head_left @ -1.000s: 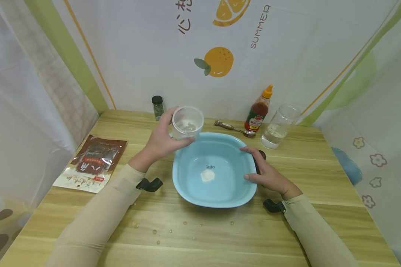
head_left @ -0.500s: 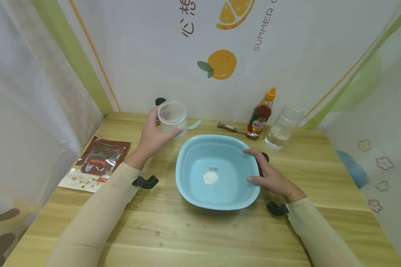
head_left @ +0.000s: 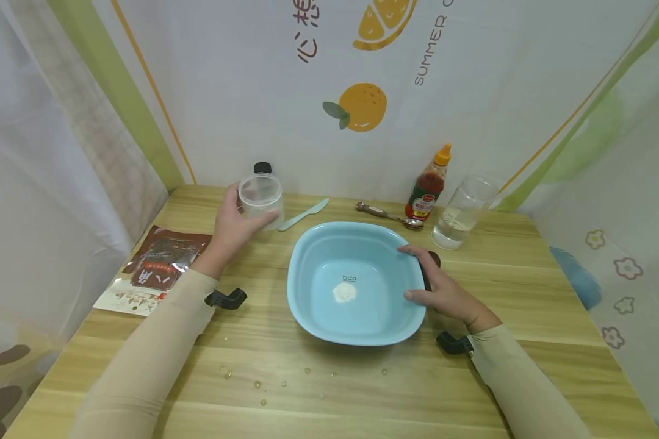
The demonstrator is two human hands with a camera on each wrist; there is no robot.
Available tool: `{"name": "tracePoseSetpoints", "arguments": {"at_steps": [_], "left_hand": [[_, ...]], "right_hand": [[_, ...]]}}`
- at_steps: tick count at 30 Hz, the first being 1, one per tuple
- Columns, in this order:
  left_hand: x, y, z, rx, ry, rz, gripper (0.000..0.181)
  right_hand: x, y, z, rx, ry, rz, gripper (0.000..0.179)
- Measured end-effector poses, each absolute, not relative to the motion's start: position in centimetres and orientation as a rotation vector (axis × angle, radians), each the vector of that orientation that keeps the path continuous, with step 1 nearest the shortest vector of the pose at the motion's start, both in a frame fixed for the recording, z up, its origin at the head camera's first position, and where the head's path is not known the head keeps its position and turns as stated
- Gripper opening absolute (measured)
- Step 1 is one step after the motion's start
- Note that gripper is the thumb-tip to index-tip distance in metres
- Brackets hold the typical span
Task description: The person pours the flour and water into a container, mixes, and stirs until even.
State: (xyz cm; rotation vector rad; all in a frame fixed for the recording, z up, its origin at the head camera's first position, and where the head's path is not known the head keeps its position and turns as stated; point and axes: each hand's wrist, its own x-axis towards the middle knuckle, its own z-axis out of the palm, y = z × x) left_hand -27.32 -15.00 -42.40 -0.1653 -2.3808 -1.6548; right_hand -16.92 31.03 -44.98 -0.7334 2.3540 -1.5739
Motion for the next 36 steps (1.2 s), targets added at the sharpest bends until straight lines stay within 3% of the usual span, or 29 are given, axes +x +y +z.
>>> {"name": "tracePoseSetpoints", "arguments": {"at_steps": [36], "left_hand": [[-29.0,-17.7,-45.2,0.038,-2.431,-1.661,0.101]], "right_hand": [[-17.1,31.2,-45.2,-0.736,2.363,-1.562,0.083]]}}
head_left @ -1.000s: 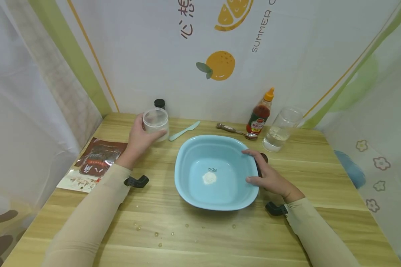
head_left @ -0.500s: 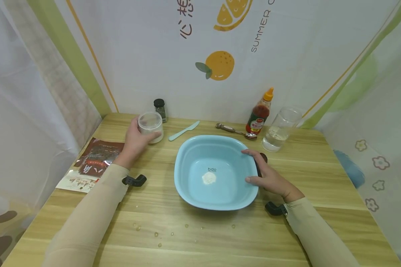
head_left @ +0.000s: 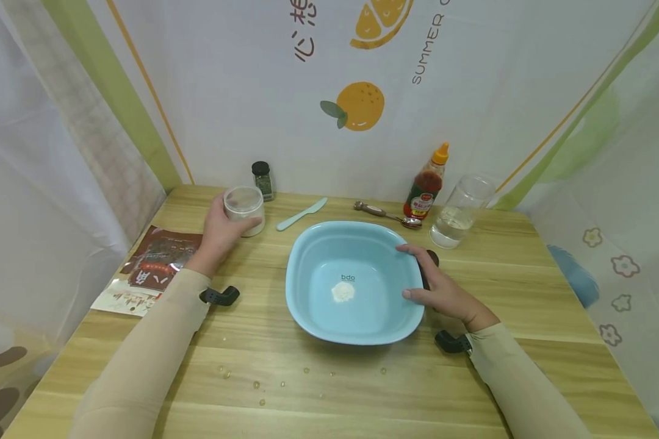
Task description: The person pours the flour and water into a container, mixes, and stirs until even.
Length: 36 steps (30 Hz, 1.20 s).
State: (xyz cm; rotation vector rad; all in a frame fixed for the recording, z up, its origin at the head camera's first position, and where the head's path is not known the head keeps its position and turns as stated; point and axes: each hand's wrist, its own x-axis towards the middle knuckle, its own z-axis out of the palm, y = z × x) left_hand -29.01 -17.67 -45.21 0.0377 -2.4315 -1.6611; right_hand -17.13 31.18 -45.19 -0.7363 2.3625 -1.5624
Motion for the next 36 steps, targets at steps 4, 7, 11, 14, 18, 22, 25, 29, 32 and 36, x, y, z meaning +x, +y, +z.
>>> {"name": "tracePoseSetpoints", "arguments": {"at_steps": [4,7,11,14,18,22,25,29,32,36], "left_hand": [[-29.0,-17.7,-45.2,0.047,-2.451,-1.655,0.102],[-29.0,-17.8,-45.2,0.056,-2.461,-1.659,0.102],[-29.0,-17.8,-45.1,0.064,-2.472,-1.658,0.104],[-28.9,-17.8,-44.8,0.066,-2.488,-1.650,0.109],[-28.5,-17.6,-43.8,0.066,-2.523,-1.594,0.126],[-28.0,-17.3,-42.7,0.056,-2.532,-1.511,0.136],[-27.5,-16.9,-42.1,0.039,-2.490,-1.448,0.133],[-26.8,-15.8,-41.3,-0.024,-2.390,-1.367,0.122],[-26.0,-14.9,-40.5,-0.118,-2.329,-1.341,0.113],[-25.0,-13.6,-40.0,-0.252,-2.336,-1.414,0.106]], "right_hand": [[-17.2,31.2,-45.2,-0.732,2.371,-1.556,0.083],[-17.2,31.3,-45.3,-0.723,2.374,-1.552,0.083],[-17.2,31.3,-45.3,-0.716,2.382,-1.545,0.083],[-17.2,31.2,-45.2,-0.716,2.384,-1.544,0.083],[-17.1,31.2,-45.2,-0.715,2.375,-1.551,0.083],[-17.1,31.2,-45.2,-0.716,2.368,-1.554,0.083],[-17.2,31.2,-45.2,-0.717,2.374,-1.547,0.083],[-17.2,31.2,-45.2,-0.717,2.387,-1.538,0.083],[-17.2,31.3,-45.2,-0.719,2.390,-1.535,0.083],[-17.2,31.3,-45.2,-0.727,2.396,-1.529,0.082]]}}
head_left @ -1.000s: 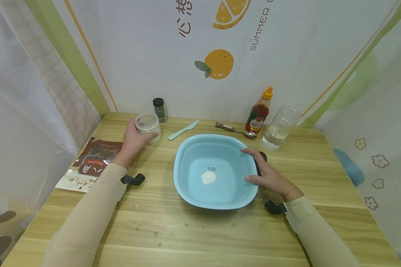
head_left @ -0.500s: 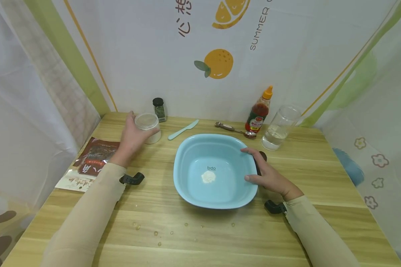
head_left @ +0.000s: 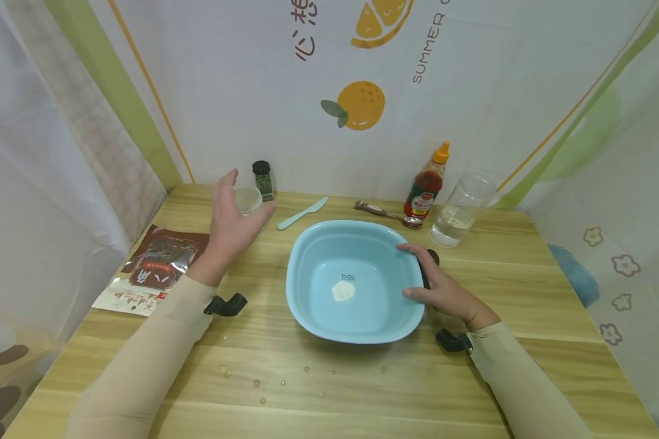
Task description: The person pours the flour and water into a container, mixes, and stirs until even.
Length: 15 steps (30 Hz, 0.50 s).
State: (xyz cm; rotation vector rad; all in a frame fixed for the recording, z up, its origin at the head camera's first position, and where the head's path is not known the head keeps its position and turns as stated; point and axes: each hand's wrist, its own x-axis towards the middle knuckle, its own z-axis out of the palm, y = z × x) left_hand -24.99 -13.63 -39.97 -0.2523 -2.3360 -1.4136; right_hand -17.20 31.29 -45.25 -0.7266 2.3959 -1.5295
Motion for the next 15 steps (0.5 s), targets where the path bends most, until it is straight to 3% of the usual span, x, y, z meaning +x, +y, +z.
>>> {"name": "tracePoseSetpoints", "arguments": {"at_steps": [15], "left_hand": [[-22.7,-12.0,-41.5,-0.674,-2.535,-1.976,0.081]], "right_hand": [[-17.2,31.5,-45.3,-0.758,2.404,-1.528,0.080]]}}
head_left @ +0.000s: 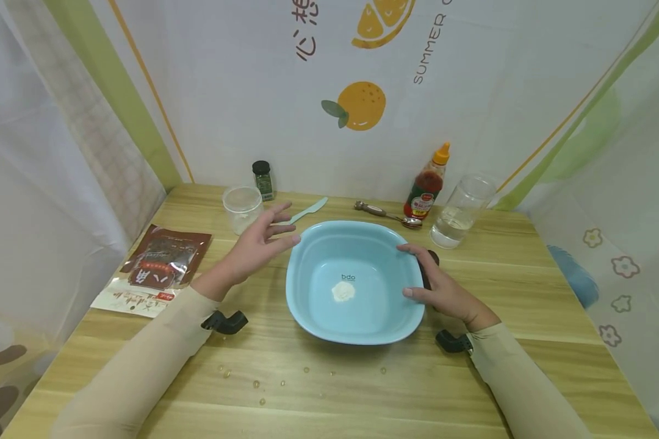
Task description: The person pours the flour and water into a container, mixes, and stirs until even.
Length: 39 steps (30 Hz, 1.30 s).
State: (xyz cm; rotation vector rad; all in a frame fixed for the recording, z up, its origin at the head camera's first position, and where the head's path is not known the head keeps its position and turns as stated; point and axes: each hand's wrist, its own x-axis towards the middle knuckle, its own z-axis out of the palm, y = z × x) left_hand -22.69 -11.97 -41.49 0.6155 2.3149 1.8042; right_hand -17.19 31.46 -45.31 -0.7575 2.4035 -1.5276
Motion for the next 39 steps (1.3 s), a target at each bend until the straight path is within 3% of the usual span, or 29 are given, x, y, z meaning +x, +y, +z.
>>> {"name": "tracePoseSetpoints", "arguments": {"at_steps": [12,30,39], "left_hand": [[-21.2,-11.8,-42.8,0.847,2.145,1.669,0.077],[-20.6,-11.9,-43.7,0.881,2.156,1.614,0.075],[-20.5,-11.7,-44.0,0.896,2.147,1.625,0.077]], "right_hand": [[-17.4,32.0,-45.0,-0.829,2.467,-1.526,0.087],[-18.5,35.6,-43.7,-0.907,2.465,-1.818,0.088],[-18.6,37.4,-43.1,-0.784,2.586,-1.924,0.073]]}}
